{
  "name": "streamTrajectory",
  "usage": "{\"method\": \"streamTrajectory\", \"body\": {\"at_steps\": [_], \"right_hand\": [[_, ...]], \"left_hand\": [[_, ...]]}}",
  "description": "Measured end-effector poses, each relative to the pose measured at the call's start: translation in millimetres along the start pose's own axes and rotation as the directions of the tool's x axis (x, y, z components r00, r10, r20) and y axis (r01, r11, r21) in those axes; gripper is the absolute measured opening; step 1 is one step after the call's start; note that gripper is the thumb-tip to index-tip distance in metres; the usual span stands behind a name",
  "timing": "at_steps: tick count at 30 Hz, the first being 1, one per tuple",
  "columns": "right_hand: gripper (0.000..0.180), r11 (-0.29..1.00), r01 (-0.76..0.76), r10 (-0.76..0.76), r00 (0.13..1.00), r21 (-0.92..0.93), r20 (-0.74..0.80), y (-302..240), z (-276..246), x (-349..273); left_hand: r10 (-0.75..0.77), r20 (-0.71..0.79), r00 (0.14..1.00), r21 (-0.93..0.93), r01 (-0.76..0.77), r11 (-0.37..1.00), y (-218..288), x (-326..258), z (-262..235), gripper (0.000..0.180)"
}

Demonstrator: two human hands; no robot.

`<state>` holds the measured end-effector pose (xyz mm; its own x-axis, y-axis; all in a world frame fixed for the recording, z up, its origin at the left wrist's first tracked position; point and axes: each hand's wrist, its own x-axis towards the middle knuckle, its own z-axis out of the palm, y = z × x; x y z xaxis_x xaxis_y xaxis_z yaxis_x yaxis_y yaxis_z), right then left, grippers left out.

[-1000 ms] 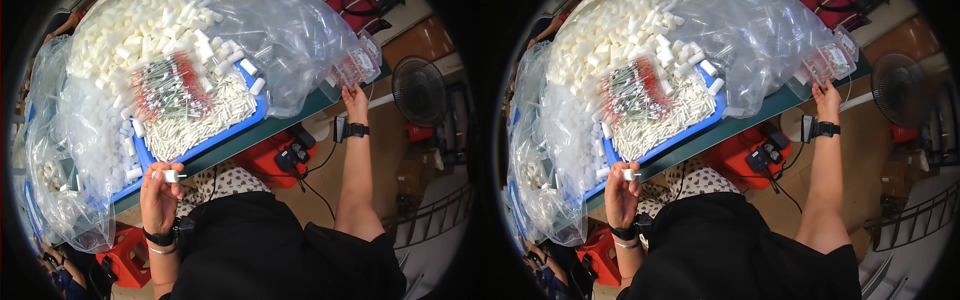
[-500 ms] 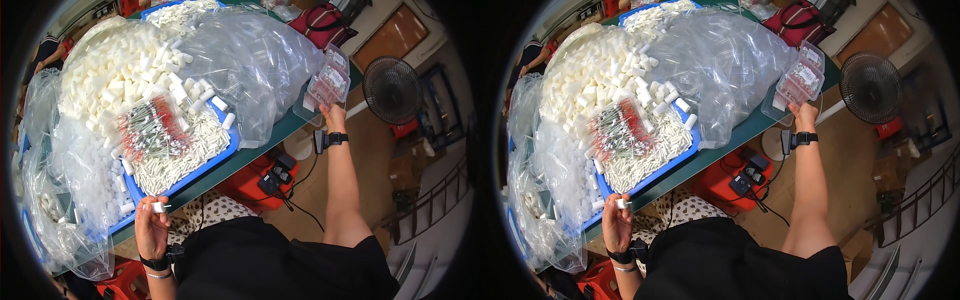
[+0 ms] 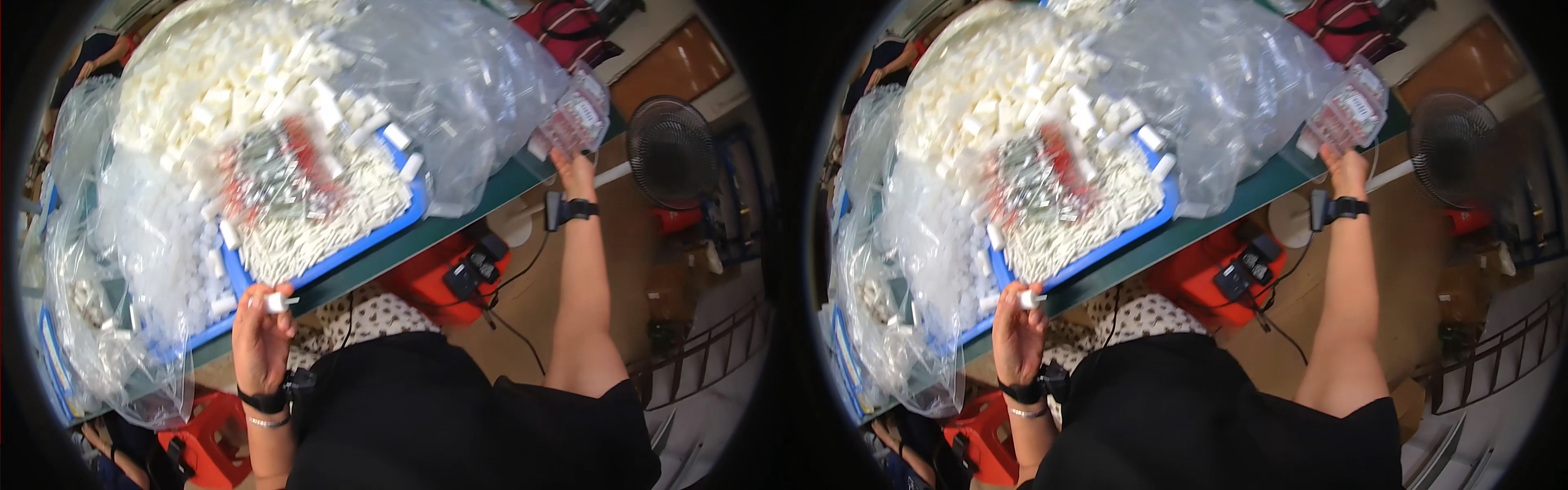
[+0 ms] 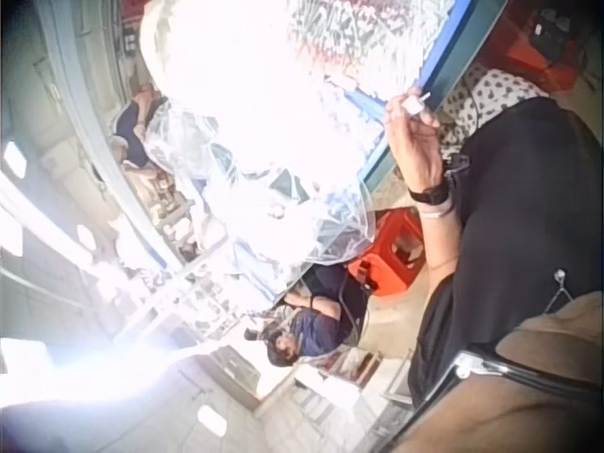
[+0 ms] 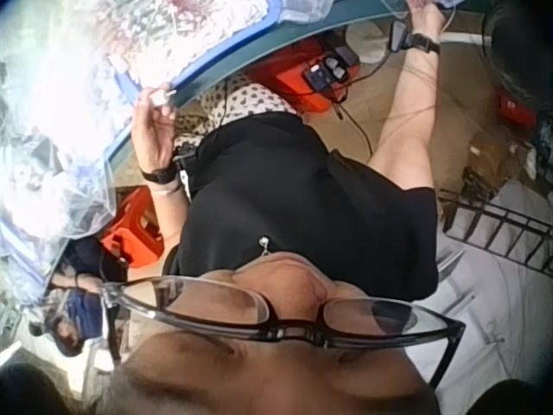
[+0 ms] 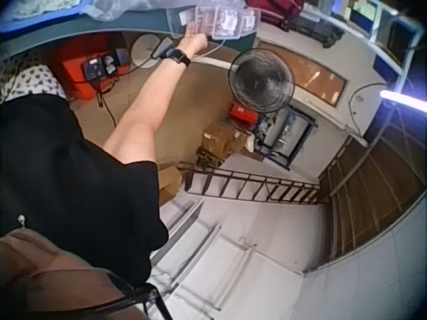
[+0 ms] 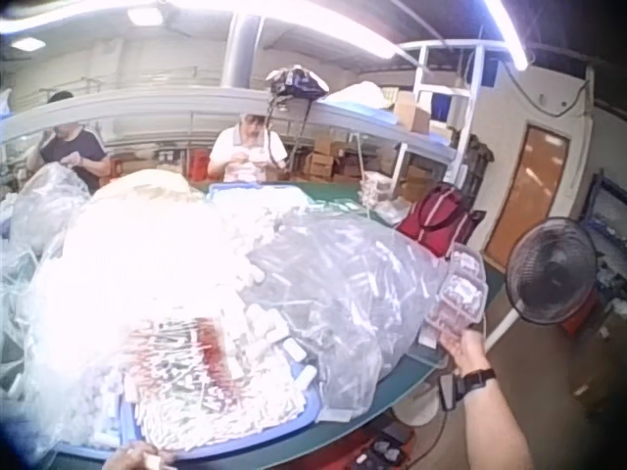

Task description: The person assembles small white cylindrical components by inserting thin metal pins into them. They pick up a white cylinder and a pin from blue trays on the table, insert the pin into the cylinder, and place the assembled unit into a clear plastic bag. The process is repeated continuously throughout the clip.

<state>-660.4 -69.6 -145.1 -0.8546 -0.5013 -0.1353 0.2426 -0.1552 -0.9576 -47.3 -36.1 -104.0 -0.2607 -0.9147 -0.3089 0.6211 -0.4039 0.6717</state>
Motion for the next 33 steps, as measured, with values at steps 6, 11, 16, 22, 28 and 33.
{"method": "streamTrajectory", "body": {"at_steps": [6,11,16,22,28,33], "right_hand": [[0.028,0.998,0.002,-0.004,1.000,-0.057,-0.027,-12,6,-22],[0.031,0.997,0.076,-0.076,0.996,-0.006,-0.055,-12,6,-48],[0.031,0.991,0.102,-0.107,0.993,-0.092,-0.057,-17,-5,-61],[0.030,0.993,0.102,-0.105,0.993,-0.057,-0.045,-11,-13,-44],[0.025,0.991,0.108,-0.117,0.985,-0.075,-0.127,-9,-2,-28],[0.026,0.994,0.103,-0.104,0.991,-0.026,-0.087,-3,12,-31]], "left_hand": [[0.007,0.051,0.999,0.059,-0.010,0.998,2,-3,-5,0.023],[0.026,0.025,0.999,0.037,-0.027,0.999,6,-7,-4,0.020],[0.020,0.026,0.999,0.024,-0.021,0.999,5,-5,-3,0.018],[0.015,0.028,1.000,0.010,-0.015,1.000,3,-3,1,0.017],[0.020,0.003,1.000,0.013,-0.020,1.000,2,-3,2,0.018],[0.002,0.009,1.000,0.007,-0.002,1.000,2,0,1,0.017]]}}
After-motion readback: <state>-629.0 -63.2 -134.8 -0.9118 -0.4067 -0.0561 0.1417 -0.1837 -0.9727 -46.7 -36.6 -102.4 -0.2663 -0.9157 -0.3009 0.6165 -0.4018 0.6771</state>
